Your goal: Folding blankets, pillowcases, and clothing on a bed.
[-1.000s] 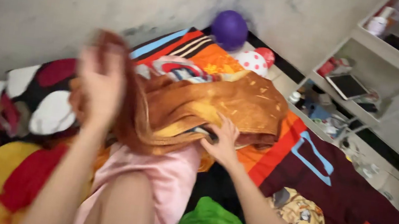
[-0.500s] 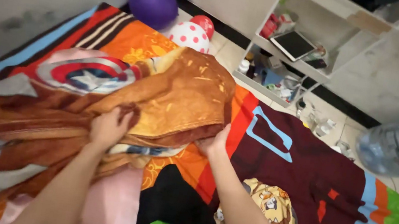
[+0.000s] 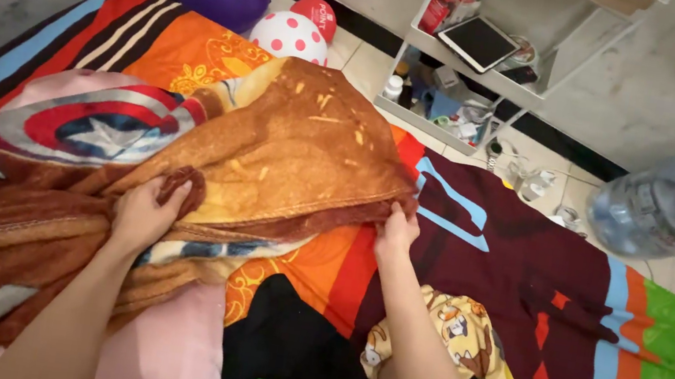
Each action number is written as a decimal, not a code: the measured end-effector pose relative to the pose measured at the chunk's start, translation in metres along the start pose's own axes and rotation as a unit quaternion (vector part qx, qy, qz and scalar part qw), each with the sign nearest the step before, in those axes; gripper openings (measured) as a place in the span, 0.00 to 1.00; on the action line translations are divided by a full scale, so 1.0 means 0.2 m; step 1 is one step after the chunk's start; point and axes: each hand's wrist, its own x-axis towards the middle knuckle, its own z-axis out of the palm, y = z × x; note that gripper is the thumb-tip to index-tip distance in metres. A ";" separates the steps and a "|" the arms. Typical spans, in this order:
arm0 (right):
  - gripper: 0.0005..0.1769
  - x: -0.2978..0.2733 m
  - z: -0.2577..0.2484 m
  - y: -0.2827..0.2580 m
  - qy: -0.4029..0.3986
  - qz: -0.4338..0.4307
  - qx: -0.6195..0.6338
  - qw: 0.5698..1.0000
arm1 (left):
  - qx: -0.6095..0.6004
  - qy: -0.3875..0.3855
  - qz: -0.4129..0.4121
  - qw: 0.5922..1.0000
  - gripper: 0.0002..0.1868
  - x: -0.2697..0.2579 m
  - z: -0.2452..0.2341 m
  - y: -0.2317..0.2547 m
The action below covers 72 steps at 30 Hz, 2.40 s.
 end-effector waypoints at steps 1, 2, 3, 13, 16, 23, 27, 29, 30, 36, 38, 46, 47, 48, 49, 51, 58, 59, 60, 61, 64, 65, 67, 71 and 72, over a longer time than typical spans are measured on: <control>0.21 0.10 -0.07 0.09 0.001 -0.002 -0.001 1.000 | -0.002 -0.001 0.001 1.000 0.26 0.00 0.00 0.00; 0.21 0.21 -0.14 0.18 0.013 0.046 0.021 0.999 | 0.002 0.000 0.002 1.000 0.26 0.00 0.01 0.00; 0.20 0.31 -0.19 0.28 0.022 0.095 0.044 0.994 | 0.007 0.003 0.002 1.000 0.26 0.00 0.01 0.00; 0.22 0.15 0.39 -0.37 -0.206 0.258 -0.089 0.940 | -0.030 -0.005 -0.018 0.999 0.24 -0.01 -0.01 0.04; 0.11 -0.34 0.67 -0.56 -0.140 -0.253 -0.369 0.883 | -0.026 -0.006 -0.036 0.999 0.24 0.00 -0.01 0.05; 0.25 -0.90 0.66 -0.30 -0.421 -0.464 -0.456 0.632 | -0.028 0.000 -0.018 0.999 0.24 -0.01 -0.01 0.04; 0.27 -0.84 0.49 -0.46 -0.197 -0.524 -0.314 0.767 | -0.022 0.004 -0.014 1.000 0.24 -0.01 -0.01 0.04; 0.21 -0.29 0.28 -0.19 -0.058 -0.397 -0.294 0.868 | -0.015 0.005 -0.017 1.000 0.24 -0.01 -0.02 0.04; 0.17 -0.08 0.14 0.00 0.082 -0.249 -0.262 0.929 | -0.007 0.005 -0.020 1.000 0.24 -0.01 -0.02 0.05; 0.34 0.32 0.10 0.09 -0.027 0.122 -0.323 0.938 | -0.009 0.010 -0.013 1.000 0.24 0.00 -0.01 0.05; 0.32 0.40 0.13 0.17 -0.077 0.154 -0.344 0.923 | -0.006 0.005 -0.019 1.000 0.24 -0.01 -0.01 0.06; 0.22 0.30 0.28 0.06 0.029 0.079 -0.336 0.938 | -0.023 0.013 -0.008 1.000 0.23 -0.01 -0.02 0.06; 0.25 0.24 0.33 -0.04 0.041 0.052 -0.227 0.972 | -0.023 0.011 -0.011 1.000 0.23 -0.01 -0.03 0.08; 0.32 0.19 0.39 -0.13 0.051 0.024 -0.115 0.992 | -0.023 0.010 -0.013 1.000 0.22 -0.02 -0.03 0.09; 0.32 -0.07 0.48 -0.32 0.050 0.025 -0.116 0.992 | -0.022 0.010 -0.015 1.000 0.22 -0.02 -0.03 0.08; 0.21 -0.64 0.77 -0.71 -0.103 -0.281 -0.180 0.937 | -0.022 0.013 -0.009 1.000 0.22 -0.02 -0.02 0.07; 0.20 -0.97 0.72 -0.29 -0.374 -0.446 -0.387 0.715 | -0.017 0.015 -0.008 1.000 0.22 0.00 -0.01 0.06; 0.25 -1.02 0.70 -0.36 -0.347 -0.448 -0.352 0.745 | -0.012 0.016 -0.006 1.000 0.22 0.00 -0.01 0.05; 0.29 -1.08 0.69 -0.42 -0.318 -0.448 -0.316 0.774 | -0.006 0.018 -0.004 1.000 0.22 0.00 -0.01 0.05; 0.29 -1.05 0.65 -0.38 -0.319 -0.446 -0.318 0.773 | -0.007 0.016 -0.006 1.000 0.22 -0.01 -0.01 0.06; 0.31 -1.00 0.55 -0.32 -0.232 -0.400 -0.289 0.838 | -0.020 0.012 -0.013 1.000 0.22 -0.02 -0.02 0.08; 0.28 -1.00 0.53 -0.34 -0.180 -0.414 -0.333 0.828 | -0.021 0.013 -0.013 1.000 0.22 -0.02 -0.02 0.07; 0.24 -0.94 0.46 -0.35 -0.128 -0.425 -0.376 0.814 | -0.022 0.014 -0.013 1.000 0.22 -0.02 -0.02 0.07; 0.19 -0.63 0.23 -0.44 -0.164 -0.324 -0.434 0.825 | -0.018 0.022 0.002 1.000 0.22 -0.03 -0.02 0.08; 0.19 -0.54 0.17 -0.50 -0.165 -0.267 -0.432 0.846 | -0.022 0.018 -0.001 1.000 0.22 -0.02 -0.02 0.09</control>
